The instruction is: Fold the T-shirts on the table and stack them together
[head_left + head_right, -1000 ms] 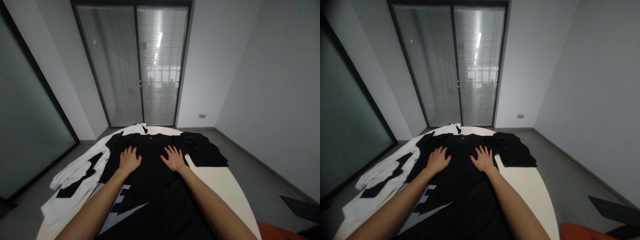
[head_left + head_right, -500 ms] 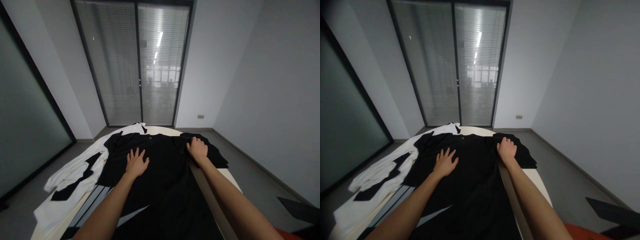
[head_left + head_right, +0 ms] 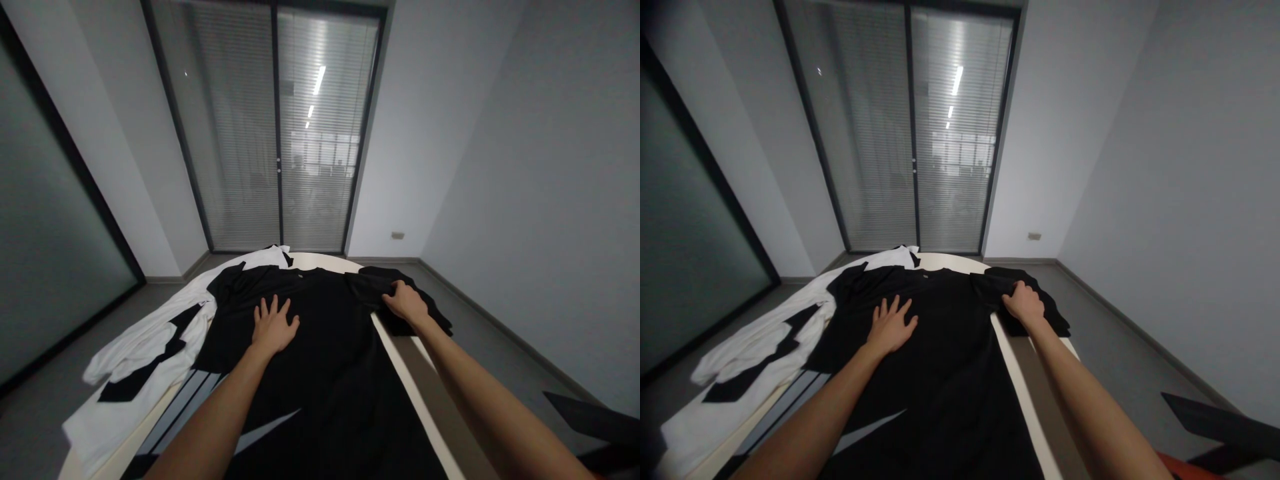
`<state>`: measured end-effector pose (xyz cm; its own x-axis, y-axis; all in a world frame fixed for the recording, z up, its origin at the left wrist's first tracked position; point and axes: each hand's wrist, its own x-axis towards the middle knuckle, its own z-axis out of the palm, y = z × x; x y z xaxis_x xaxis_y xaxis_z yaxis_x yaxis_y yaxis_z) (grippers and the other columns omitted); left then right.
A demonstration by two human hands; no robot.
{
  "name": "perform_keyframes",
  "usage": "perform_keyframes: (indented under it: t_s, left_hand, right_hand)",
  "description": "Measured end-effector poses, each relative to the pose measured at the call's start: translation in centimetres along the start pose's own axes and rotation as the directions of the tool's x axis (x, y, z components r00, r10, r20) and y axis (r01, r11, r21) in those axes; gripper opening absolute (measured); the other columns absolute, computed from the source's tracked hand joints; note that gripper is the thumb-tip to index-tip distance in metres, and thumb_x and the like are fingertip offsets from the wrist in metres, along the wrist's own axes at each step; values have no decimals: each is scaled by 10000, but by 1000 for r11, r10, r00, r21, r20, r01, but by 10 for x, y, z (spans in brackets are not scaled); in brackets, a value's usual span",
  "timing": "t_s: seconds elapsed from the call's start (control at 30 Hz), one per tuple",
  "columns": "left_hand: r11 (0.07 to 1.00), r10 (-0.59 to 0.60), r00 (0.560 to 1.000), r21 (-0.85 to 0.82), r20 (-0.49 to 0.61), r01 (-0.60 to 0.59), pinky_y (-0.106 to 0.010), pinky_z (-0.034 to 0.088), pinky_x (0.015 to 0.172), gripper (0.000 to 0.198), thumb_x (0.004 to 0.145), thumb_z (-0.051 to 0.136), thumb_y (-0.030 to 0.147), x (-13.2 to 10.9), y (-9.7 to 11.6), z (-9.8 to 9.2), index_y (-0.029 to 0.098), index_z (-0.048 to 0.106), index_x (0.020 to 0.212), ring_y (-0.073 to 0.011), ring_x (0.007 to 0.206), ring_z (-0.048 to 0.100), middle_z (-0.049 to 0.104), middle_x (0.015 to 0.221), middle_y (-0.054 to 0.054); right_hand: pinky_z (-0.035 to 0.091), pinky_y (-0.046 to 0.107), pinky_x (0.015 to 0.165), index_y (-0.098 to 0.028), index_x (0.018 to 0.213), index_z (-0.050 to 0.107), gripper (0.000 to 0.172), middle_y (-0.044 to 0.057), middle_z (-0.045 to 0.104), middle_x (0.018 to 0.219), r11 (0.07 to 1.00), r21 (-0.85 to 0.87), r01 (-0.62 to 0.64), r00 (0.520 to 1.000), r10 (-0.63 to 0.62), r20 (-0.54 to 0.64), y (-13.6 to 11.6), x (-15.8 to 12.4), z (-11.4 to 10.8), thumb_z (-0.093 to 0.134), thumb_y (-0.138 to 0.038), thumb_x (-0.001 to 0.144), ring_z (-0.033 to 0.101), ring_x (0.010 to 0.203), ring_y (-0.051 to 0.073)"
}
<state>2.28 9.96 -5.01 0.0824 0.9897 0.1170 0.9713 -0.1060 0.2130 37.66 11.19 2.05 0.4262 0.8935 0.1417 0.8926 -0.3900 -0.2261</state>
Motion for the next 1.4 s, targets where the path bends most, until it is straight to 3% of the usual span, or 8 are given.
perform_keyframes:
  t_s: [0.17, 0.4, 0.5, 0.73, 0.93, 1.07, 1.23, 1.4]
  left_hand:
    - [1000, -3, 1000, 13, 3, 2, -594, 185, 1188, 684, 948, 381, 607, -1, 2, -3, 269, 404, 1542, -458, 1503, 182, 289, 1642, -116]
    - [999, -22, 1000, 32, 11, 22, -570, 169, 1202, 675, 945, 390, 594, -3, 4, -7, 282, 400, 1543, -444, 1511, 168, 278, 1648, -98]
    - [999, -20, 1000, 25, 18, 20, -575, 164, 1201, 677, 947, 389, 592, -3, 4, -7, 273, 400, 1544, -448, 1511, 161, 277, 1647, -108]
    - [1000, -19, 999, 13, 27, 18, -578, 158, 1201, 680, 946, 390, 591, -1, 3, -6, 271, 396, 1546, -456, 1509, 158, 266, 1652, -107]
    - [1000, -15, 1000, 10, 21, 15, -578, 160, 1201, 680, 944, 388, 593, -1, 3, -5, 272, 403, 1542, -453, 1510, 157, 271, 1649, -115]
    - [1000, -18, 1000, 13, 17, 18, -571, 163, 1203, 678, 943, 386, 592, -1, 3, -4, 275, 403, 1542, -444, 1513, 158, 272, 1650, -104]
    - [1000, -16, 1000, 19, 15, 16, -576, 173, 1199, 681, 942, 386, 597, -1, 3, -4, 272, 411, 1539, -449, 1508, 173, 280, 1646, -108]
    - [1000, -16, 1000, 13, 9, 16, -582, 165, 1199, 676, 941, 393, 589, -2, 4, -5, 270, 416, 1537, -456, 1507, 170, 282, 1645, -113]
  right_hand:
    - [483, 506, 964, -111, 1386, 508, 686, 226, 636, 1276, 992, 68, -109, 994, 109, -1, -3, 14, 9, 593, -549, 865, 606, 1192, 377]
    - [502, 318, 944, -221, 1175, 730, 433, 90, 735, 1142, 918, 396, 20, 993, 28, -117, -8, 31, 20, 558, -129, 789, 682, 1068, 238]
    - [518, 341, 929, -178, 1105, 774, 362, 122, 753, 1083, 897, 438, -56, 992, 99, -76, -13, 33, 22, 582, -207, 799, 700, 1033, 268]
    - [515, 378, 982, -63, 1320, 642, 563, 219, 646, 1304, 882, 456, -119, 968, 204, -143, -21, 24, 25, 637, -260, 792, 654, 1153, 316]
    - [478, 491, 1029, -159, 1435, 528, 639, 174, 488, 1480, 950, 310, -33, 977, 96, -190, -28, 7, 18, 613, -276, 812, 593, 1228, 347]
    - [485, 412, 1015, -179, 1484, 442, 693, 157, 415, 1524, 969, 232, 83, 983, -40, -181, -32, 2, 12, 590, -237, 809, 576, 1243, 314]
    - [474, 521, 985, -146, 1539, 322, 797, 236, 516, 1408, 991, 121, -61, 992, 74, -104, -25, 6, 15, 624, -391, 844, 552, 1246, 389]
    - [470, 492, 983, -238, 1386, 569, 498, 155, 664, 1253, 997, 56, 55, 998, -54, -32, -12, 14, 16, 583, -307, 893, 583, 1209, 348]
